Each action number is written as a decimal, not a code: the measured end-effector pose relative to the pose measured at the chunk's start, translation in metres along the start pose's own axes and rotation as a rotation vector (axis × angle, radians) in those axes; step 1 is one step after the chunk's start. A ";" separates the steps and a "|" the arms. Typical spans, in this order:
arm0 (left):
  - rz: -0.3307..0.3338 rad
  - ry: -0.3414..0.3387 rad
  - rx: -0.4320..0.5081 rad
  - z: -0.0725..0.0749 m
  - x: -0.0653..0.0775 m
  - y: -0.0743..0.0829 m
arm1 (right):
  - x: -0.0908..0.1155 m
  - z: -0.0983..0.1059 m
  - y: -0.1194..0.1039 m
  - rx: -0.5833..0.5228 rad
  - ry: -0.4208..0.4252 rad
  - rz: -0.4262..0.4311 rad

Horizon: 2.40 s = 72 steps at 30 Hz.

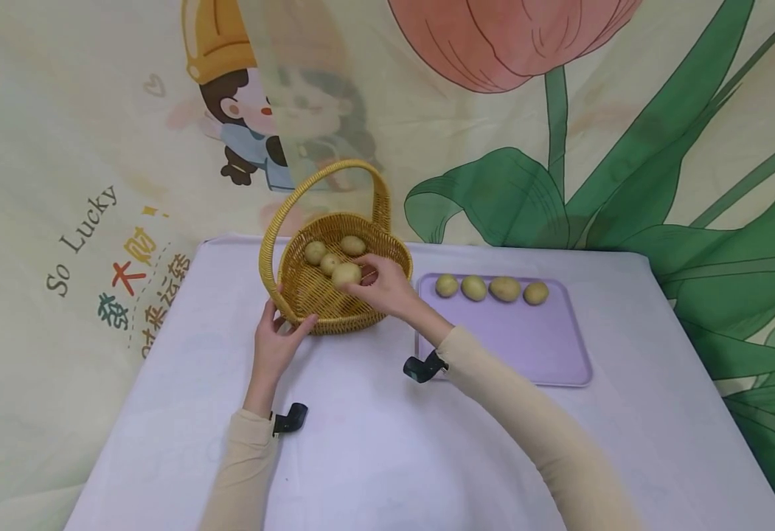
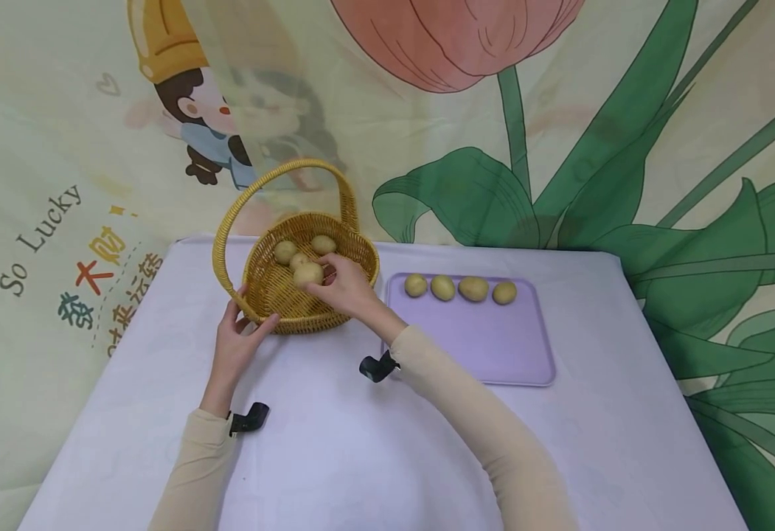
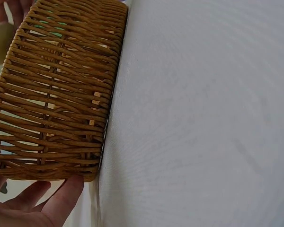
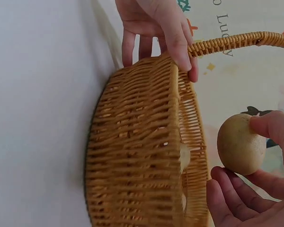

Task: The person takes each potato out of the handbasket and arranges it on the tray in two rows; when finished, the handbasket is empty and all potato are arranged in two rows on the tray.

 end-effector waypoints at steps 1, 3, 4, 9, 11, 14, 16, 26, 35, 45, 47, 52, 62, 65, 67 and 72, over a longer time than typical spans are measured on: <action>0.000 0.000 0.000 0.000 0.000 0.000 | 0.004 0.003 0.002 0.000 0.008 -0.001; 0.001 0.001 -0.001 0.000 0.000 0.000 | 0.011 0.010 0.005 -0.003 0.022 -0.003; 0.001 0.001 -0.002 0.000 0.000 0.000 | 0.015 0.013 0.006 -0.007 0.029 -0.006; -0.009 0.002 -0.003 0.000 0.002 0.001 | 0.032 0.028 0.012 -0.008 0.047 -0.010; -0.016 0.001 -0.003 -0.001 0.002 0.001 | 0.039 0.033 0.016 -0.006 0.050 -0.011; -0.015 0.001 -0.004 -0.001 0.003 0.002 | 0.050 0.042 0.022 -0.005 0.064 -0.020; -0.008 -0.001 -0.006 -0.002 0.003 0.002 | 0.058 0.048 0.028 -0.003 0.080 -0.018; 0.012 -0.003 0.000 0.000 0.002 0.000 | 0.098 0.071 0.062 0.002 0.156 -0.038; -0.005 -0.002 -0.009 -0.001 0.003 0.000 | 0.125 0.079 0.094 0.085 0.189 -0.101; 0.001 0.001 -0.012 -0.003 0.004 0.003 | 0.136 0.079 0.105 0.110 0.184 -0.079; 0.002 -0.002 -0.011 -0.003 0.003 0.002 | 0.138 0.078 0.105 0.103 0.184 -0.082; 0.000 -0.007 -0.003 -0.003 0.002 0.001 | 0.143 0.077 0.105 0.072 0.183 -0.083; 0.003 0.004 -0.009 -0.002 0.003 0.002 | 0.150 0.073 0.107 0.096 0.165 -0.061; 0.011 0.000 -0.012 -0.002 0.004 0.002 | 0.151 0.072 0.109 0.118 0.164 -0.053; 0.015 -0.001 -0.012 -0.002 0.004 0.002 | 0.152 0.072 0.109 0.127 0.162 -0.052; 0.034 -0.002 -0.007 -0.002 0.004 0.002 | 0.153 0.071 0.109 0.124 0.159 -0.044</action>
Point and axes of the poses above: each hand's wrist, its own x-axis away from the middle knuckle, its own z-axis out of the back of the hand, y = z × x, the point moved 4 cm from there along -x, towards the middle knuckle, and after that the axes turned 9 degrees about z, right-handed, at the moved point
